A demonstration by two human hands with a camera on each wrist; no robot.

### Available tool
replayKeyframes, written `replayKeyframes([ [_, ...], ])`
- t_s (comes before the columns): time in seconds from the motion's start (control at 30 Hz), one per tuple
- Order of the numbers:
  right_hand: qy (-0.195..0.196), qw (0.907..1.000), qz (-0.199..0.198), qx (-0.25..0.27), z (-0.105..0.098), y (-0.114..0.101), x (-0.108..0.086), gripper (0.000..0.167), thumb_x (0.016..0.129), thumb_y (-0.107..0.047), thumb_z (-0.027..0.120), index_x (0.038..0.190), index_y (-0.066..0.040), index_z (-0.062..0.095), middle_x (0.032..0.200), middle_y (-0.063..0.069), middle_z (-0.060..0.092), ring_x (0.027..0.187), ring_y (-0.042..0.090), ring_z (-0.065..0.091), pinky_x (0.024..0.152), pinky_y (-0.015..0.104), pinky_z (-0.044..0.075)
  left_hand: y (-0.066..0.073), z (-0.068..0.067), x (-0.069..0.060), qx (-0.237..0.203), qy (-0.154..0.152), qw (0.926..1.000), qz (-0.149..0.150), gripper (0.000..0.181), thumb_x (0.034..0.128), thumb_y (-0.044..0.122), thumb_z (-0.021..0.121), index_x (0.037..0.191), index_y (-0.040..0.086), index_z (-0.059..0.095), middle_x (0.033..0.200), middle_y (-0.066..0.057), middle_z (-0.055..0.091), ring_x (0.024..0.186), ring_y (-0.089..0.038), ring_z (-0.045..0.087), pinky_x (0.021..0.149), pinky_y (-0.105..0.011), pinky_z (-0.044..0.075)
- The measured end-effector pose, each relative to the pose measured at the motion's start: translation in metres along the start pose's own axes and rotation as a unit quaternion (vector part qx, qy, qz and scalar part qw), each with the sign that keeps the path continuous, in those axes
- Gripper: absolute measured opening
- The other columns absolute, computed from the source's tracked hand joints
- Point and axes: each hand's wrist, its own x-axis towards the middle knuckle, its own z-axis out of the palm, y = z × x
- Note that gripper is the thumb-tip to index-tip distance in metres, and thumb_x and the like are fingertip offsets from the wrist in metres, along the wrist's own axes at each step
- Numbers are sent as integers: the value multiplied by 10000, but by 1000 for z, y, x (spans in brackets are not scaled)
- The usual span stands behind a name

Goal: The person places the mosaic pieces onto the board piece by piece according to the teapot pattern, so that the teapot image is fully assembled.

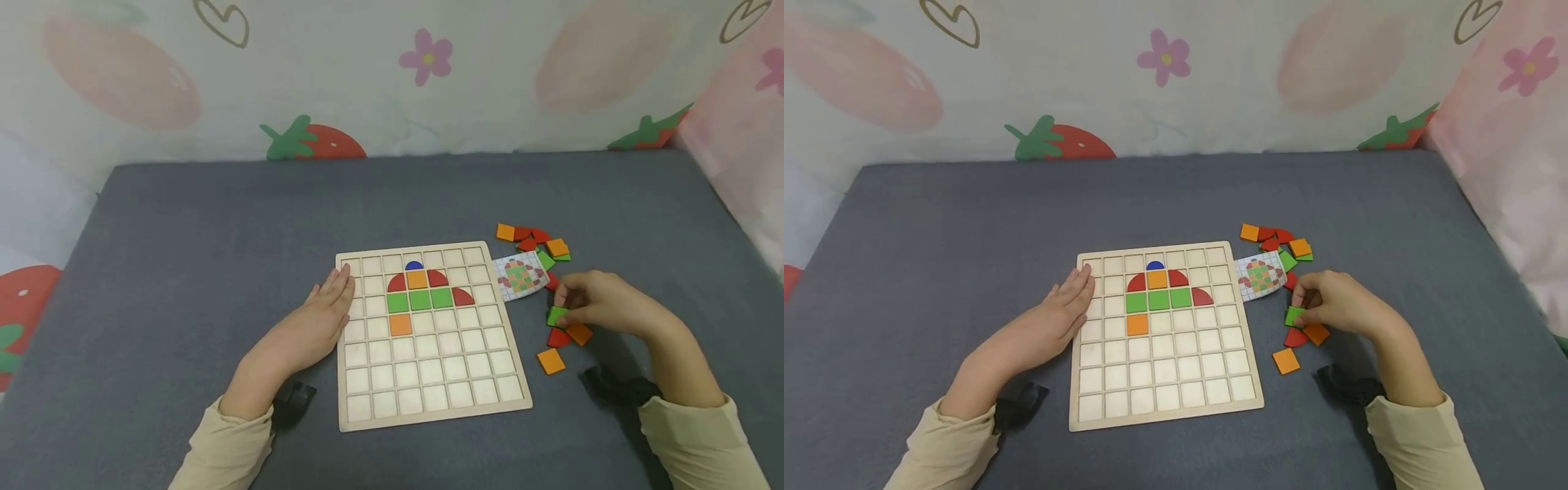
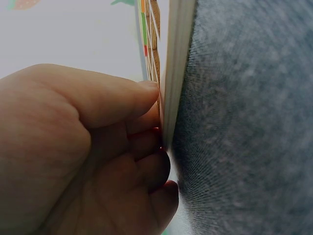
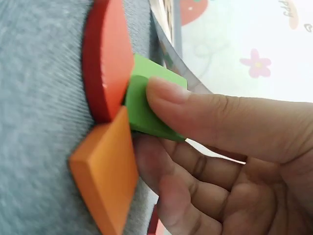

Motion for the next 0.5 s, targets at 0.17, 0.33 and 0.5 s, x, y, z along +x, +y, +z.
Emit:
replayKeyframes([
  [0.17,-2,9999,-97,136,-3,0,-4,139,825,-110,721,849,-78,588,727,-16,615,620,130,545,553,261,445,0,1,0,5,-1,10000,-11,515,998,98,430,1428,-121,252,1528,-245,133,1412,-353,111,1107,-500,192],
  [0.33,19,9995,-240,214,-5,-3,-8,135,830,-113,719,859,-79,592,740,-6,607,639,133,556,556,259,451,1,0,0,29,14,10000,-16,515,997,100,434,1427,-121,256,1528,-245,138,1413,-352,113,1107,-498,194],
  [0.5,24,9995,-271,168,-4,-9,-9,133,830,-155,727,874,-84,623,796,-23,646,707,123,604,589,268,484,1,0,0,50,7,10000,-2,516,997,99,434,1427,-122,254,1528,-246,133,1412,-352,113,1108,-494,193],
])
